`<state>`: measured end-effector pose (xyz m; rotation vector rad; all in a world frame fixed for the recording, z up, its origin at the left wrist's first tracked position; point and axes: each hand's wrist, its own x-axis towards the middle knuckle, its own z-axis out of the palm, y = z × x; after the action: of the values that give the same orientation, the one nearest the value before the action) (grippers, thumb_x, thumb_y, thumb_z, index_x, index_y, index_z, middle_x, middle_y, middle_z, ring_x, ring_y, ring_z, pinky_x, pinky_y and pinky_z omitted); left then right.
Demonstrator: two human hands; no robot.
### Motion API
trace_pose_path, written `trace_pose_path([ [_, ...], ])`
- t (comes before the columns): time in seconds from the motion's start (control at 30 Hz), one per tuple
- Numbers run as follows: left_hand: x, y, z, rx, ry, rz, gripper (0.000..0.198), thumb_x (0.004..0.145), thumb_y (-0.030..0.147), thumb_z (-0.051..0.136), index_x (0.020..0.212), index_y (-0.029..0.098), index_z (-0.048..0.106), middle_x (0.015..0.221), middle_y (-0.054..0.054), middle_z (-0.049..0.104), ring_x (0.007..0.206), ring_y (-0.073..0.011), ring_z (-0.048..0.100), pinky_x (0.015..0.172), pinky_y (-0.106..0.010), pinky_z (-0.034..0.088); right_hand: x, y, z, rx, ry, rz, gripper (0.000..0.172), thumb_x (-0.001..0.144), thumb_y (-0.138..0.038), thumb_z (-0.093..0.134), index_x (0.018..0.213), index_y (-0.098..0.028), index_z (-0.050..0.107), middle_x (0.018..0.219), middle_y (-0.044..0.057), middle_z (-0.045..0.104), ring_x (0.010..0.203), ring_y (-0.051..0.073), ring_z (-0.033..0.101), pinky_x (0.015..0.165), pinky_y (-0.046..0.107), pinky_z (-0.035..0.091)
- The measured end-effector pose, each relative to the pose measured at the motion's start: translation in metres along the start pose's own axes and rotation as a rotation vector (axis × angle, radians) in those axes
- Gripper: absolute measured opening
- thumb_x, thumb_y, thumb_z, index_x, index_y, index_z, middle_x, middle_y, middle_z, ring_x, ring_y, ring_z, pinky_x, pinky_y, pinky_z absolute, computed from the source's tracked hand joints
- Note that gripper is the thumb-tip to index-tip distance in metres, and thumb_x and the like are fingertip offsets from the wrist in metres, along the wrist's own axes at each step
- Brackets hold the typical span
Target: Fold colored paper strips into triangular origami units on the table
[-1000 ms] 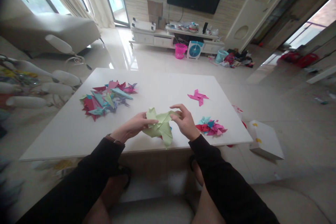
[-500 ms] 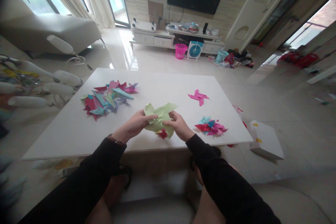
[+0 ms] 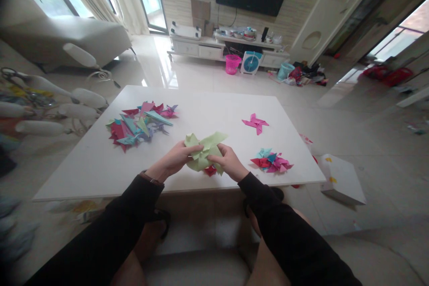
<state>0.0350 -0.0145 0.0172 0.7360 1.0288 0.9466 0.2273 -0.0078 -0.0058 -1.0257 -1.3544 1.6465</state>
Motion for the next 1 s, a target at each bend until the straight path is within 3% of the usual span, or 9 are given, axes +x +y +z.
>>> trace_pose_path([
  [0.2,0.000,-0.001,0.000,0.020,-0.004,0.010,0.044,0.056,0.034,0.090,0.088,0.009,0.071,0.083,-0.007,0.072,0.070,-0.0162,0.065,0.066,-0.028,0.050,0.000,-0.003,0.002,0.070,0.000,-0.018,0.039,0.066,-0.023,0.076,0.105,-0.020,0.074,0.100,0.001,0.077,0.099,0.024,0.068,0.089,0.033,0.052],
  [0.47,0.003,-0.005,-0.002,0.094,-0.016,0.048,0.036,0.059,0.034,0.088,0.079,0.012,0.068,0.072,-0.002,0.067,0.064,-0.0136,0.061,0.062,-0.025,0.045,0.001,0.002,0.002,0.130,0.018,0.015,0.029,0.076,-0.032,0.073,0.102,-0.020,0.077,0.103,0.005,0.078,0.095,0.024,0.071,0.090,0.035,0.053],
  [0.73,0.002,-0.005,-0.001,0.186,-0.044,0.084,0.033,0.061,0.034,0.085,0.080,0.010,0.074,0.074,-0.004,0.070,0.065,-0.0138,0.061,0.063,-0.025,0.044,0.002,0.009,0.010,0.106,0.112,0.034,0.030,0.071,-0.033,0.077,0.098,-0.020,0.080,0.106,0.006,0.079,0.103,0.026,0.071,0.097,0.039,0.052],
  [1.0,0.001,-0.005,-0.002,0.223,-0.019,0.094,0.028,0.062,0.033,0.084,0.076,0.011,0.072,0.073,-0.004,0.070,0.065,-0.0149,0.062,0.065,-0.027,0.047,0.001,0.005,0.014,0.170,0.113,0.100,0.028,0.063,-0.026,0.075,0.089,-0.018,0.079,0.093,0.005,0.079,0.090,0.025,0.071,0.088,0.037,0.054],
])
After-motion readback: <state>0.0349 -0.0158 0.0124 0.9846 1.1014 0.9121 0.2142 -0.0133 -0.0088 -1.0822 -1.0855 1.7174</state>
